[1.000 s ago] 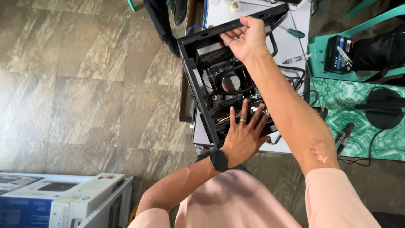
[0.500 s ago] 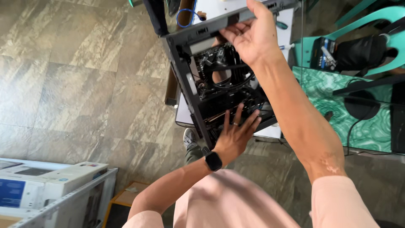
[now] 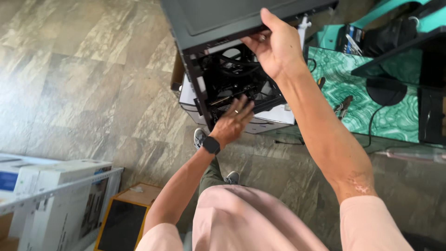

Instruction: The person assembles a desktop computer, routing and connecting power and front-panel cables inside an open case, then attaches the side panel and powers the system on to test it, with RGB fans lighting up. They handle cable bundles, connectors, and the case panel by hand.

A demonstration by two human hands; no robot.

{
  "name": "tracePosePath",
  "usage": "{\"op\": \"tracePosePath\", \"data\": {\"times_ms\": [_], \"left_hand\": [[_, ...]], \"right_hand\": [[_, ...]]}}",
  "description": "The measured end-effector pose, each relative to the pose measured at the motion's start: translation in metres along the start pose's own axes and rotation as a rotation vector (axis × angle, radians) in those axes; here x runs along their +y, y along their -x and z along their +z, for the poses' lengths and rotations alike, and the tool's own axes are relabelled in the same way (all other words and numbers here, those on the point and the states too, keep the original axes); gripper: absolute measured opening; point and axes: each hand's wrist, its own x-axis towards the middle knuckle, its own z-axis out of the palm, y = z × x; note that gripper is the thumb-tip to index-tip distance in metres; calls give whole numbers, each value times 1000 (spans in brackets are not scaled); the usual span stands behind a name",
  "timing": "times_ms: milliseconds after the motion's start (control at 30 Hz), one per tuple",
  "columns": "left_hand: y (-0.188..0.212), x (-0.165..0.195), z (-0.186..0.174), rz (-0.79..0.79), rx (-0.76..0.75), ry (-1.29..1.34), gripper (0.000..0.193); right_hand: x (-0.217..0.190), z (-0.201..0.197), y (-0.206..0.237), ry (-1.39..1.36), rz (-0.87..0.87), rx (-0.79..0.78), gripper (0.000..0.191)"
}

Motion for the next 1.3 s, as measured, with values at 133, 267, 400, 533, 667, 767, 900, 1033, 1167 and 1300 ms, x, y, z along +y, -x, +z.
{"op": "tracePosePath", "data": {"times_ms": [133,267,400,533,667,767,900,1033,1167,1300], "left_hand": [[-15,19,-87,93,219,280,28],[-45,14,-164,-97,487,96,31],[-79,13,-169,-371,473,-296,43],[-85,-10,-146,-299,589,-440,28],[-81,-54,-139,-273,617,-423,20],[-80,-96,-149,-224,629,-325,17],[-84,-143,-146,-173,605,-291,19],[-96,-195,-137,-154,591,-289,21],[-92,-240,-137,-156,522,-202,24],[-90,-275,-141,-175,434,-174,31]], "right_hand": [[-1,-13,18,97,-54,-105,22],[-3,-14,33,75,-22,-33,21],[-4,-17,56,-15,54,-54,22],[-5,-16,55,-17,87,-53,28],[2,-5,41,-95,100,-105,41],[14,8,29,-174,103,-70,47],[33,18,13,-256,61,-48,45],[61,25,-7,-323,18,41,35],[94,38,-16,-406,45,63,33],[116,65,-27,-375,45,105,34]]}}
